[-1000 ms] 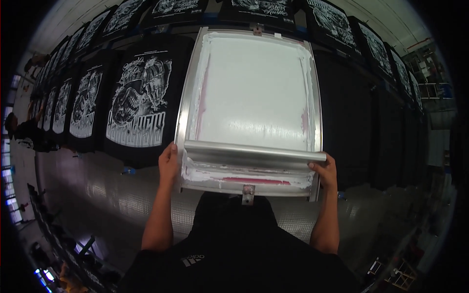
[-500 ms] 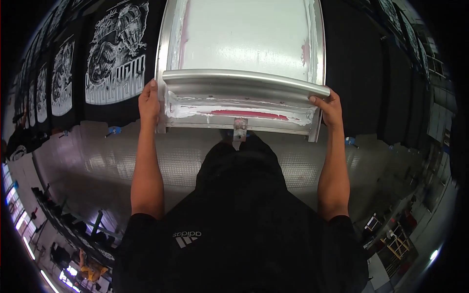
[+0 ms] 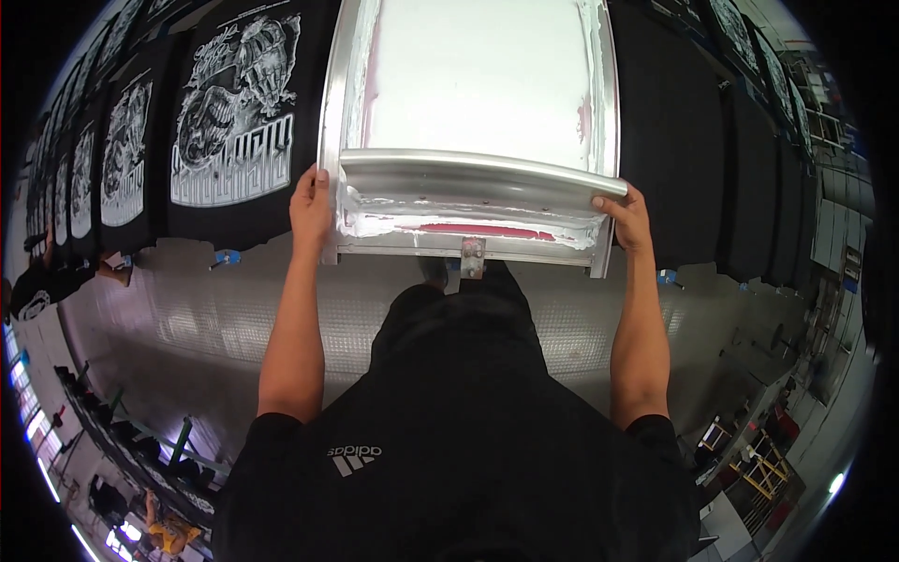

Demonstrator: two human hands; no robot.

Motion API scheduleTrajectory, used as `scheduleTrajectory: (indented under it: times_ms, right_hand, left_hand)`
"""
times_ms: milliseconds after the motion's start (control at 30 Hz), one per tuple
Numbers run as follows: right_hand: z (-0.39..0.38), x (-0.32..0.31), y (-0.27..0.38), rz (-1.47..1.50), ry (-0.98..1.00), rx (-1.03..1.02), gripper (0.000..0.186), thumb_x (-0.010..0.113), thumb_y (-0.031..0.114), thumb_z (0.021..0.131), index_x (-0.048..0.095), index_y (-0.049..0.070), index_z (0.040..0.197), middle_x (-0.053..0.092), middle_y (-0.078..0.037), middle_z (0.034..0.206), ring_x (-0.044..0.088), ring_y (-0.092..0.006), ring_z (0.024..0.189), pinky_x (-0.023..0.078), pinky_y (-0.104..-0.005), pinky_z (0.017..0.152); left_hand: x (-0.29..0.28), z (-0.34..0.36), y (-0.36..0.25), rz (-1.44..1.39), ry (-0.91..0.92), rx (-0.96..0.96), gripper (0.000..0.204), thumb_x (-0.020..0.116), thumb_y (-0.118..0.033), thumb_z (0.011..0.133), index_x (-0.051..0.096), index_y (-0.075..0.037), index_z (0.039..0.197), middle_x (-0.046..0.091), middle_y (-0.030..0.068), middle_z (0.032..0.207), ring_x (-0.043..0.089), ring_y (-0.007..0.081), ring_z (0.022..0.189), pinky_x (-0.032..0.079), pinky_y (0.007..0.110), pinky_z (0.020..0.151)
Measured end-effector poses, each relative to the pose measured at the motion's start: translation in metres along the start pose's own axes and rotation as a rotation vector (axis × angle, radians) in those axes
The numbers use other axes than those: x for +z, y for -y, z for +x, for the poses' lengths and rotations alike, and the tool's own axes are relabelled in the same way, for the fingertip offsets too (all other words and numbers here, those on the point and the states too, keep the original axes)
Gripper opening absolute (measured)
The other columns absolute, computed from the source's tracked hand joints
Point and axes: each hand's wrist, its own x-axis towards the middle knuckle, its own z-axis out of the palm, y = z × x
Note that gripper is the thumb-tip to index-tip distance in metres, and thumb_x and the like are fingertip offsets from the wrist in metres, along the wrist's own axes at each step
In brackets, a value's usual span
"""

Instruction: Using a manual screen printing press to apply white ink designs onto black t-shirts.

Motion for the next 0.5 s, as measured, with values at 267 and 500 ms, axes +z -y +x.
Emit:
scheduleTrajectory:
  times_ms: [267, 500]
  right_hand:
    - [-0.046, 0.039, 0.065, -1.286, 0.171, -0.095, 0.026, 0.069, 0.002, 0.064, 0.066, 0.005, 0.09, 0.066, -0.011, 0.083, 0.063, -0.0309, 0.087, 0.041, -0.045, 0.099]
    - [-0.017, 0.04, 0.078, -1.197, 0.209, -0.224, 0.032, 0.065, -0.001, 0.062, 0.068, 0.009, 0.092, 0.064, -0.014, 0.079, 0.062, -0.0344, 0.085, 0.047, -0.0472, 0.084]
  left_hand:
    - [-0.016, -0.045, -0.107, 0.561, 0.052, 0.58, 0.049, 0.073, -0.029, 0.083, 0.061, -0.004, 0.125, 0.062, 0.0198, 0.116, 0.058, 0.0336, 0.112, 0.043, 0.037, 0.099]
    - [0.019, -0.002, -0.167, 0.955, 0.615, 0.729, 0.018, 0.075, -0.016, 0.069, 0.063, -0.007, 0.079, 0.064, 0.011, 0.076, 0.062, 0.0324, 0.079, 0.049, 0.044, 0.071]
